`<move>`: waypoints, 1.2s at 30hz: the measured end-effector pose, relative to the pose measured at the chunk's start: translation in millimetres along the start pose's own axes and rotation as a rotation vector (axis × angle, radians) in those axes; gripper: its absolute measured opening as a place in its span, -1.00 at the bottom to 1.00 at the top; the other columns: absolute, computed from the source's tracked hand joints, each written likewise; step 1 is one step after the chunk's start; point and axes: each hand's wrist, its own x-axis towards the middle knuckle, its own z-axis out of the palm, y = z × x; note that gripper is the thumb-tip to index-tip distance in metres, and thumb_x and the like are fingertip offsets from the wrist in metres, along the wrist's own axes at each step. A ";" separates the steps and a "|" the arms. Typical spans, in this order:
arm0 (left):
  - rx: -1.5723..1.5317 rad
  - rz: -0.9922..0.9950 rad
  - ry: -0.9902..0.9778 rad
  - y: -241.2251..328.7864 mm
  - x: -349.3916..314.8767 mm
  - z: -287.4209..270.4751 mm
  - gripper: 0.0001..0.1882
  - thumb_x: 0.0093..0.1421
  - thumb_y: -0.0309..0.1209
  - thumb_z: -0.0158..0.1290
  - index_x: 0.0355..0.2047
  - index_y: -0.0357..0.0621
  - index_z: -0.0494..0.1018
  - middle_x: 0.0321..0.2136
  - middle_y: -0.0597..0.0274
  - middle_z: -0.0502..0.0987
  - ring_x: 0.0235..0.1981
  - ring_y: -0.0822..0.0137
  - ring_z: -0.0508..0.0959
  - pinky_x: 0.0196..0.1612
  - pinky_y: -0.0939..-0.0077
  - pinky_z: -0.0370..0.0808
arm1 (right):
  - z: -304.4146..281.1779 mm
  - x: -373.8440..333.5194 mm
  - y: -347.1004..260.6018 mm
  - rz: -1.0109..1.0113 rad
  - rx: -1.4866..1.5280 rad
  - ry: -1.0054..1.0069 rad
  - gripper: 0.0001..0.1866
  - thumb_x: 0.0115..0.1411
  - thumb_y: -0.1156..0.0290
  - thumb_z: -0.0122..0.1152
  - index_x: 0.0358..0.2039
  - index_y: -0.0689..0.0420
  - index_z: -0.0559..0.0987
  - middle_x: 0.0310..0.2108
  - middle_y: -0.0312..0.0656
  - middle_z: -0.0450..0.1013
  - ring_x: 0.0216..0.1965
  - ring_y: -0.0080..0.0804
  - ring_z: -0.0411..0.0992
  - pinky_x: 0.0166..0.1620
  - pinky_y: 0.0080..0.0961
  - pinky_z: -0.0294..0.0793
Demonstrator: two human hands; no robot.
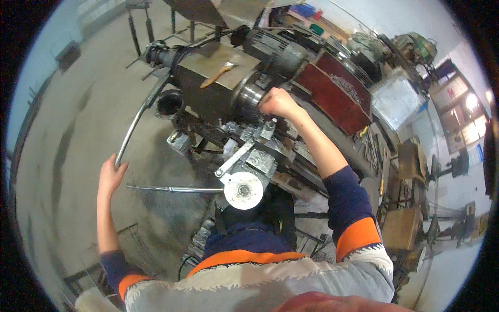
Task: The person operates a metal lathe, repeatedly loading small cylindrical metal pieces into the chuck, machining them, and removing the finished parts. The person uses both hands to manipulate the workpieces and machine controls throughout the process.
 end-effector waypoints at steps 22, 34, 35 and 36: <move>0.455 -0.496 0.276 -127.8 149.2 -22.1 -0.77 -0.02 -0.39 -0.04 -0.34 -0.09 0.53 -0.33 0.08 0.55 -0.25 0.08 0.54 -0.22 0.25 0.47 | 1.0 0.5 -15.4 0.070 0.016 0.146 -0.74 -0.34 0.32 0.11 -0.63 0.23 0.58 -0.66 0.06 0.41 -0.57 -0.14 0.47 -0.41 -0.40 0.43; 0.228 -0.256 0.326 -25.9 64.8 -10.4 -0.67 -0.10 -0.34 -0.02 -0.26 -0.01 0.52 -0.39 0.11 0.56 -0.26 0.10 0.55 -0.23 0.26 0.47 | -0.4 -24.2 -4.0 -0.088 0.096 0.324 -0.70 -0.31 0.29 0.16 -0.52 0.16 0.62 -0.47 0.00 0.49 -0.37 -0.14 0.46 -0.26 -0.41 0.42; 0.099 -0.100 0.327 -1.2 65.7 -6.3 -0.67 -0.08 -0.33 -0.03 -0.25 -0.06 0.50 -0.37 0.07 0.56 -0.25 0.09 0.54 -0.21 0.26 0.47 | -2.7 -36.0 2.6 -0.126 0.062 0.431 -0.70 -0.30 0.29 0.16 -0.50 0.15 0.62 -0.43 0.00 0.49 -0.33 -0.14 0.44 -0.23 -0.41 0.41; -0.030 0.049 0.314 38.0 56.7 -5.3 -0.65 -0.07 -0.32 -0.04 -0.24 -0.11 0.49 -0.36 0.03 0.55 -0.23 0.08 0.53 -0.20 0.25 0.46 | -10.6 -52.5 8.0 -0.125 0.134 0.453 -0.69 -0.27 0.32 0.18 -0.44 0.14 0.60 -0.34 -0.02 0.46 -0.27 -0.13 0.40 -0.17 -0.41 0.38</move>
